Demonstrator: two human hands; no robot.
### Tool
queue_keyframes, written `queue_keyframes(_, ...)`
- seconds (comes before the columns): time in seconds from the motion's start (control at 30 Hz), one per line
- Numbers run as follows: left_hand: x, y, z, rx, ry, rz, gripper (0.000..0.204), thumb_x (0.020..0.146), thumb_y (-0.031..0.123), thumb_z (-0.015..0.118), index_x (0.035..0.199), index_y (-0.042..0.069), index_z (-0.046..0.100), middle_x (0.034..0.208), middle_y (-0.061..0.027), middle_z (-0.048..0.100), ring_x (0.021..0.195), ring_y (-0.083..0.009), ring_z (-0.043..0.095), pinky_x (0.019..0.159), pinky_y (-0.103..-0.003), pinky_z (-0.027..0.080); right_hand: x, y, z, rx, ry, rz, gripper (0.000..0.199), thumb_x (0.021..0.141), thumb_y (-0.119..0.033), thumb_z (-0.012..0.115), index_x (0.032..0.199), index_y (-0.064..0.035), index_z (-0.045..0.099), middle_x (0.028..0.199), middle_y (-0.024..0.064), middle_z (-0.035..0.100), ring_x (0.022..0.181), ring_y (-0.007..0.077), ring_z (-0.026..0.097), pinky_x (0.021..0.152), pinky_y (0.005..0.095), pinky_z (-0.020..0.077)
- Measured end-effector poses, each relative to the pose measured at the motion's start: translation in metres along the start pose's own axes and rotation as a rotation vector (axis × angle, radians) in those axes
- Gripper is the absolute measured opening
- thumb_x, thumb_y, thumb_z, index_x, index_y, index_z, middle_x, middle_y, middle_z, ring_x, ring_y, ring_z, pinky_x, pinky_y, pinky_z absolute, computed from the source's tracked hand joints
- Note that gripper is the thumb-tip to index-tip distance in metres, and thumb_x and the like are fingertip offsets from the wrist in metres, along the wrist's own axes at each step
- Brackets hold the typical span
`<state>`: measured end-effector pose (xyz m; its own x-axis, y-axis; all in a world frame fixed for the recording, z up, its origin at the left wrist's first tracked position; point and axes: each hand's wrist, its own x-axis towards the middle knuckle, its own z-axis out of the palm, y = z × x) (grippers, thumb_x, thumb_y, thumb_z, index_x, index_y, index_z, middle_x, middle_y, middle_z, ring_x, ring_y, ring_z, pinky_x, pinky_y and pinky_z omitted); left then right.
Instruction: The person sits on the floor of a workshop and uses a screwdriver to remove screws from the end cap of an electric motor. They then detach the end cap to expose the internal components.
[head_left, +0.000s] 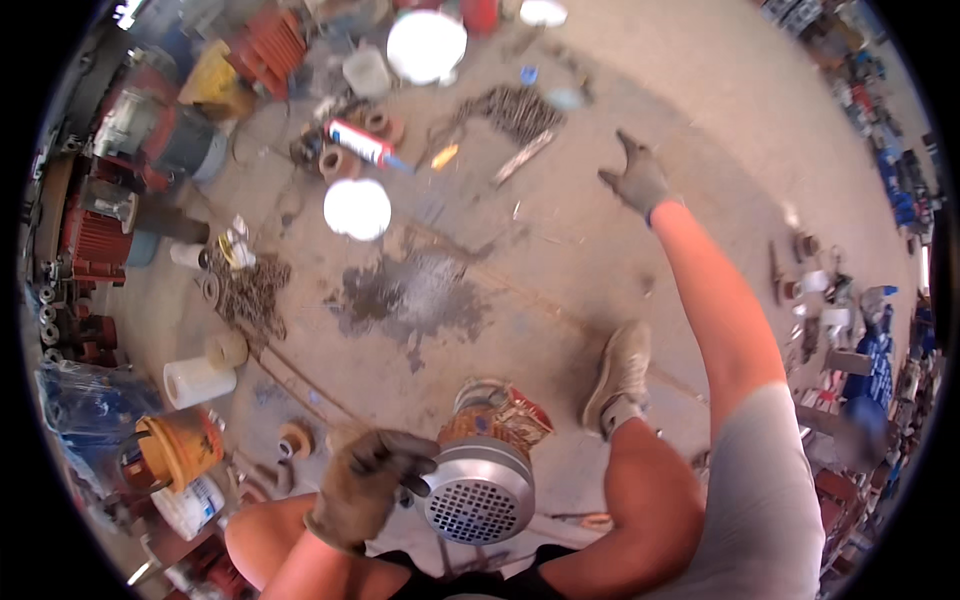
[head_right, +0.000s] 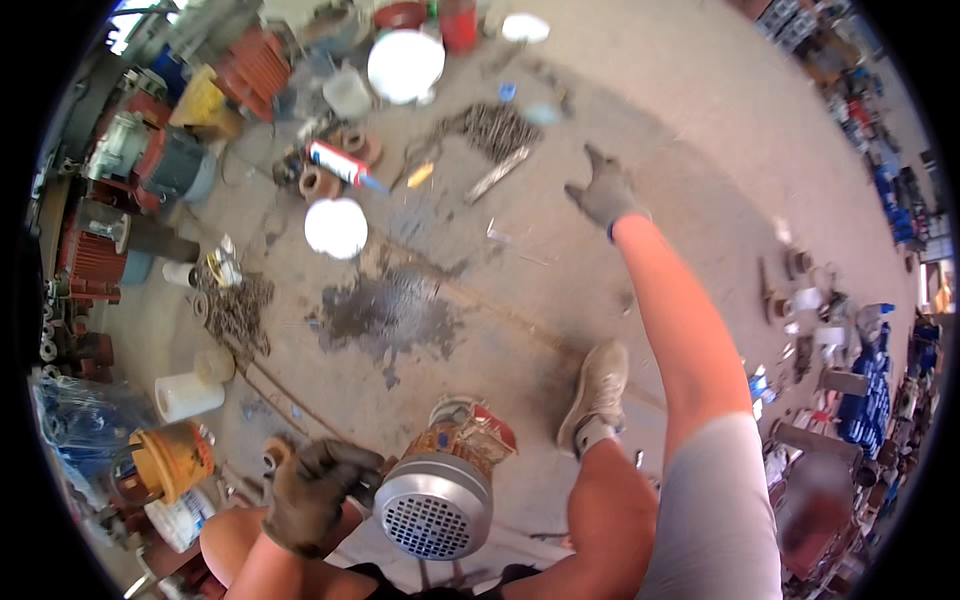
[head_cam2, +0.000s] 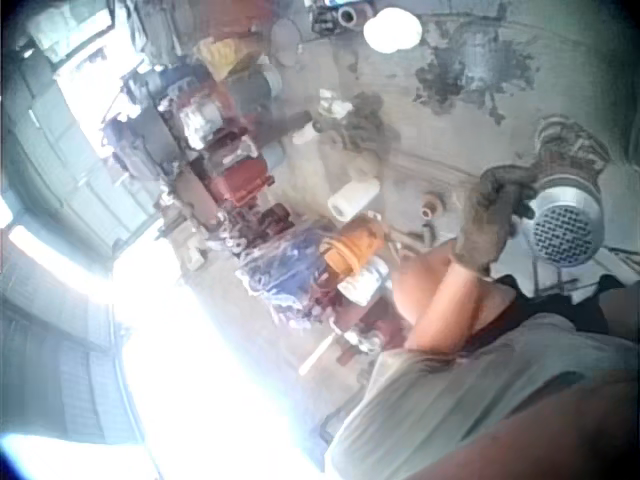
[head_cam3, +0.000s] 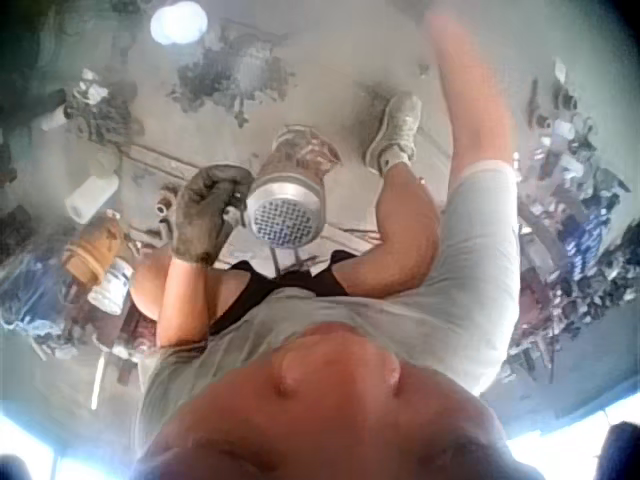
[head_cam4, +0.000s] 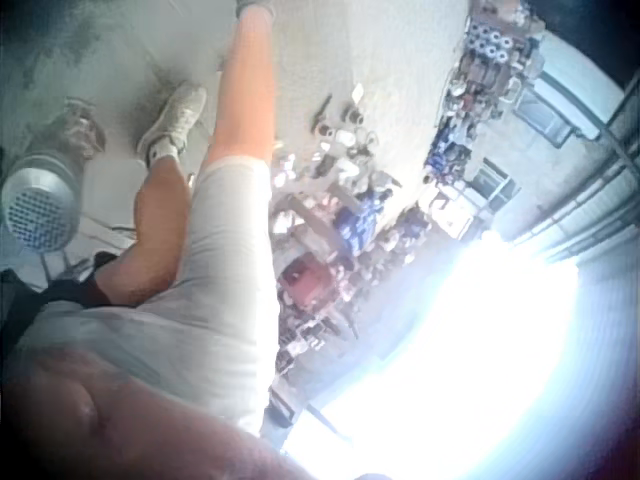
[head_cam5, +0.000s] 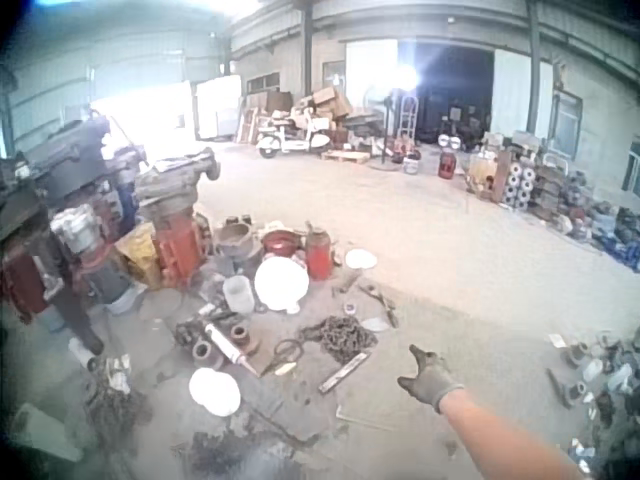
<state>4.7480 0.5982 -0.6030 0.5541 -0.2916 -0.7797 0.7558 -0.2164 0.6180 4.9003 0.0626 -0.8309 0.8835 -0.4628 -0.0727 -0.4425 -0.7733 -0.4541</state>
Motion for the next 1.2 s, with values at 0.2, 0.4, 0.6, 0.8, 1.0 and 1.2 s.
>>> queue_keyframes(0.2, 0.08, 0.021, 0.007, 0.005, 0.258, -0.205, 0.023, 0.111, 0.006, 0.059, 0.119, -0.009, 0.073, 0.092, -0.0131, 0.078, 0.07, -0.0138, 0.068, 0.062, -0.027, 0.054, 0.041, 0.064, 0.187, 0.213, 0.382, 0.501, 0.084, 0.087, -0.04, 0.084, 0.161, -0.0141, 0.051, 0.156, 0.0306, 0.05, 0.139, 0.05, 0.054, 0.122, 0.0563, 0.0429)
queue_keyframes(0.4, 0.116, -0.015, 0.008, 0.069, 0.367, -0.325, 0.021, 0.108, 0.015, 0.068, 0.11, -0.004, 0.079, 0.084, -0.0041, 0.075, 0.069, -0.0094, 0.064, 0.062, -0.026, 0.051, 0.256, 0.147, 0.156, -0.038, 0.544, 0.059, 0.073, 0.091, -0.043, 0.081, 0.155, -0.015, 0.057, 0.133, 0.0292, 0.068, 0.129, 0.0444, 0.064, 0.113, 0.0519, 0.0506)
queue_keyframes(0.6, 0.15, -0.051, -0.002, 0.039, 0.45, -0.292, 0.025, 0.109, 0.018, 0.066, 0.112, -0.003, 0.079, 0.085, -0.0044, 0.075, 0.074, -0.0108, 0.065, 0.066, -0.028, 0.052, 0.465, 0.282, 0.165, -0.295, 0.058, 0.048, 0.059, 0.103, -0.054, 0.063, 0.152, -0.0206, 0.06, 0.12, 0.0228, 0.076, 0.112, 0.0422, 0.074, 0.101, 0.0487, 0.0565)
queue_keyframes(0.8, 0.133, -0.052, 0.022, 0.173, 0.462, -0.42, 0.028, 0.112, 0.023, 0.064, 0.117, 0.0, 0.079, 0.083, 0.0015, 0.069, 0.077, -0.0075, 0.06, 0.071, -0.027, 0.05, 0.448, 0.246, 0.225, -0.038, -0.28, 0.041, 0.074, 0.103, -0.07, 0.053, 0.118, -0.0038, 0.08, 0.108, 0.0133, 0.081, 0.103, 0.0265, 0.073, 0.092, 0.0425, 0.0535)
queue_keyframes(1.0, 0.124, -0.047, 0.009, 0.053, 0.426, -0.445, 0.025, 0.112, 0.018, 0.066, 0.122, -0.002, 0.077, 0.086, 0.0008, 0.069, 0.075, -0.0066, 0.059, 0.067, -0.025, 0.049, 0.352, 0.187, 0.191, 0.179, -0.16, 0.172, 0.07, 0.099, -0.058, 0.071, 0.128, 0.006, 0.075, 0.108, 0.0109, 0.081, 0.106, 0.0173, 0.075, 0.092, 0.0306, 0.0541)
queue_keyframes(1.2, 0.096, -0.026, -0.026, -0.013, 0.35, -0.244, 0.025, 0.109, 0.003, 0.066, 0.131, -0.006, 0.072, 0.097, -0.0065, 0.075, 0.082, -0.0099, 0.067, 0.073, -0.027, 0.057, 0.188, 0.016, 0.131, 0.851, -0.015, 0.146, 0.05, 0.107, -0.038, 0.068, 0.139, 0.0002, 0.06, 0.082, 0.0083, 0.068, 0.066, 0.0169, 0.057, 0.06, 0.031, 0.0433)
